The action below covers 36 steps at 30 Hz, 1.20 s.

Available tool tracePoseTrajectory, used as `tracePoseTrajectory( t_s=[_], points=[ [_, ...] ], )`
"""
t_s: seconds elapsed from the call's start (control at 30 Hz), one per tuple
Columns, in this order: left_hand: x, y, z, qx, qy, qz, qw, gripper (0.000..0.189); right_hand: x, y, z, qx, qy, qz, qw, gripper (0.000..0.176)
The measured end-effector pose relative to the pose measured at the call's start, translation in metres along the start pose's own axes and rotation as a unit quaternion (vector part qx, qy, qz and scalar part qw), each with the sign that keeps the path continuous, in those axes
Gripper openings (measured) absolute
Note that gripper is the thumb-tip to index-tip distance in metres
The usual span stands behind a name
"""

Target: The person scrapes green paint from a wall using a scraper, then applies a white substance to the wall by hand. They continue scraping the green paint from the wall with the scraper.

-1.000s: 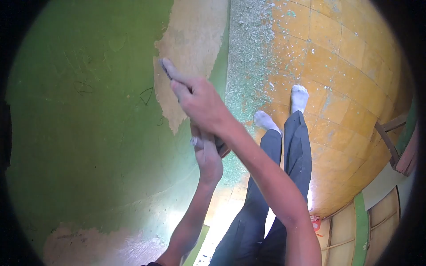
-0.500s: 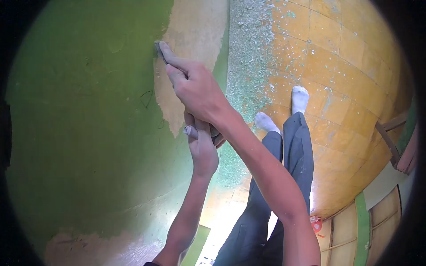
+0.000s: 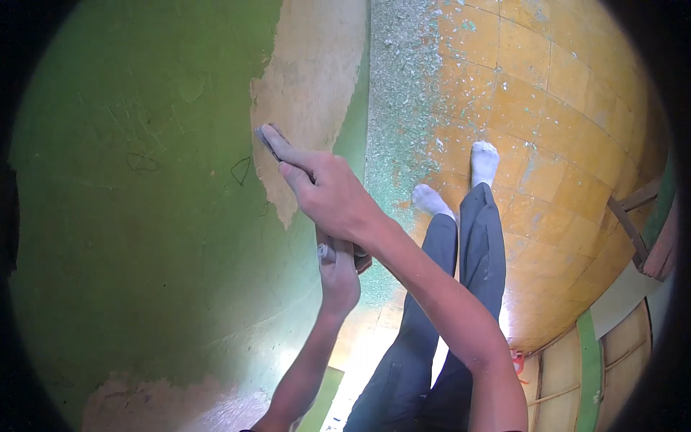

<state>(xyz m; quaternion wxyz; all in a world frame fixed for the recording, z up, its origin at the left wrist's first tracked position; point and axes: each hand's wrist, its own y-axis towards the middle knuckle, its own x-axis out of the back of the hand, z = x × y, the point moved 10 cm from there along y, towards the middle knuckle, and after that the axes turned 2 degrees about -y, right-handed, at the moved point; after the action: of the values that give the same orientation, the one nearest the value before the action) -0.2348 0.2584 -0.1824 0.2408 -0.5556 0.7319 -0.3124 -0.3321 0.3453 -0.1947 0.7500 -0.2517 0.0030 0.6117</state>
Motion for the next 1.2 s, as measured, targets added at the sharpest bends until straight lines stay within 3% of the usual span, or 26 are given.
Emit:
tracePoseTrajectory(
  t_s=[0.1,0.33,0.53,0.6,0.77,0.9,1.03,1.13,1.2],
  points=[
    [-0.008,0.029,-0.016,-0.02,0.009,0.046,0.999,0.022,0.014,0.017,0.01,-0.018,0.009,-0.001,1.0,0.053],
    [0.006,0.002,-0.003,0.001,0.007,-0.015,1.0,0.021,0.009,0.013,0.011,-0.006,0.026,-0.019,0.999,0.053],
    [-0.003,0.028,-0.021,-0.024,-0.022,-0.025,0.999,0.019,0.018,0.029,0.015,-0.003,0.046,-0.029,0.998,0.052],
    [0.004,0.009,-0.007,-0.021,0.03,-0.049,0.998,0.019,0.012,0.02,0.013,-0.001,0.036,-0.024,0.999,0.052],
    [-0.009,0.031,-0.023,-0.003,0.011,0.003,1.0,0.02,0.021,0.029,0.015,-0.016,0.039,-0.029,0.999,0.052],
    [0.007,0.018,-0.018,-0.03,0.015,-0.064,0.997,0.022,0.015,0.028,0.016,0.001,0.054,-0.041,0.998,0.052],
    [-0.001,0.019,-0.026,-0.008,0.045,-0.008,0.999,0.023,0.018,0.027,0.017,0.015,0.029,-0.067,0.997,0.052],
    [-0.014,0.045,-0.048,-0.031,0.049,-0.011,0.998,0.023,0.024,0.036,0.013,-0.022,0.061,-0.042,0.997,0.051],
    [-0.011,0.026,-0.033,-0.02,0.037,-0.037,0.998,0.025,0.025,0.039,0.012,-0.041,0.072,-0.022,0.996,0.051]
  ],
)
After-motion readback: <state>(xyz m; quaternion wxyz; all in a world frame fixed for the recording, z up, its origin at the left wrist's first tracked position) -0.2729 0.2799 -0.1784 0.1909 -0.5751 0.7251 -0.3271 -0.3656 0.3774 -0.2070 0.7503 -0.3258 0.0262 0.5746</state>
